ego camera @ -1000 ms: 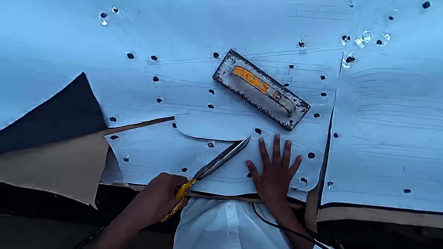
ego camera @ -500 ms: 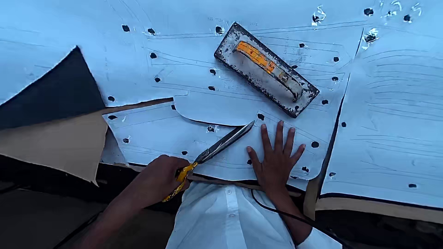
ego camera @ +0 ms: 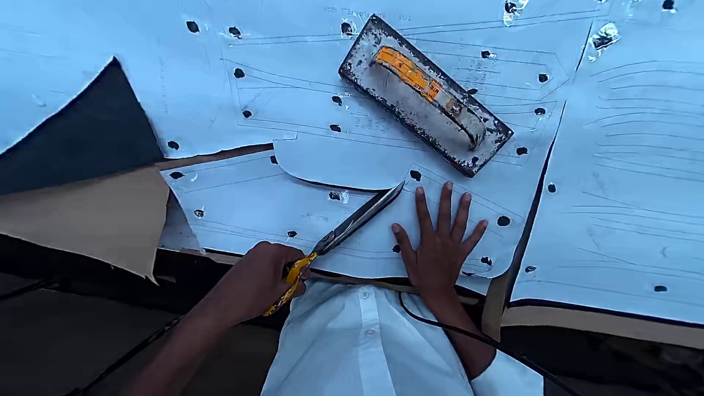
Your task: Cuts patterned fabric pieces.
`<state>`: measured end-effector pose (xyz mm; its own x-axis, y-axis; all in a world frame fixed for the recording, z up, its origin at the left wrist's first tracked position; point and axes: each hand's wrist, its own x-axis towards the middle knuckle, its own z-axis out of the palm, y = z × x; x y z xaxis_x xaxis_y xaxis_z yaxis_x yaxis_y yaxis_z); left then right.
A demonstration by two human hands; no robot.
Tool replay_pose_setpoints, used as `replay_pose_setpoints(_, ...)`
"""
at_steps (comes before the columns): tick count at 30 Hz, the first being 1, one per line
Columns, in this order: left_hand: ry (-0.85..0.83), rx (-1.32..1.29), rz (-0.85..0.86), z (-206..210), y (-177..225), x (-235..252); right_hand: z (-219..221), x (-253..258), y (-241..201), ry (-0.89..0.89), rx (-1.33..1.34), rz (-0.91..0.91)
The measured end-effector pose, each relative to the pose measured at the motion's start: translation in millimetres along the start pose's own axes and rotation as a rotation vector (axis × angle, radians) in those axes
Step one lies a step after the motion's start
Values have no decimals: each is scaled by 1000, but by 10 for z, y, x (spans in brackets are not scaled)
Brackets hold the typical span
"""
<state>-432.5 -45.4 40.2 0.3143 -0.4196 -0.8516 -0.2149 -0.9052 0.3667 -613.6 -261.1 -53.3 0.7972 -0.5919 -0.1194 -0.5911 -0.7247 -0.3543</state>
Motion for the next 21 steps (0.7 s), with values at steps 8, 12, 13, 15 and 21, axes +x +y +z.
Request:
replay_pose_setpoints(8,-3,-90,-39,152,94,-91,16,14,-2,20,8,5)
replay_pose_setpoints(12,9,-93,-78,230,154,-130,-33,-24,6,-35,28,-5)
replay_pose_setpoints(13,6,-101,-84,240,163,-139,-43,-30,7,-42,32,-8)
replay_pose_setpoints(15,17,-113,-77,258,175,-155,-52,-28,5,-51,27,-14)
replay_pose_setpoints(21,9,-126,-72,279,225,-181,-52,13,-1,-55,15,-3)
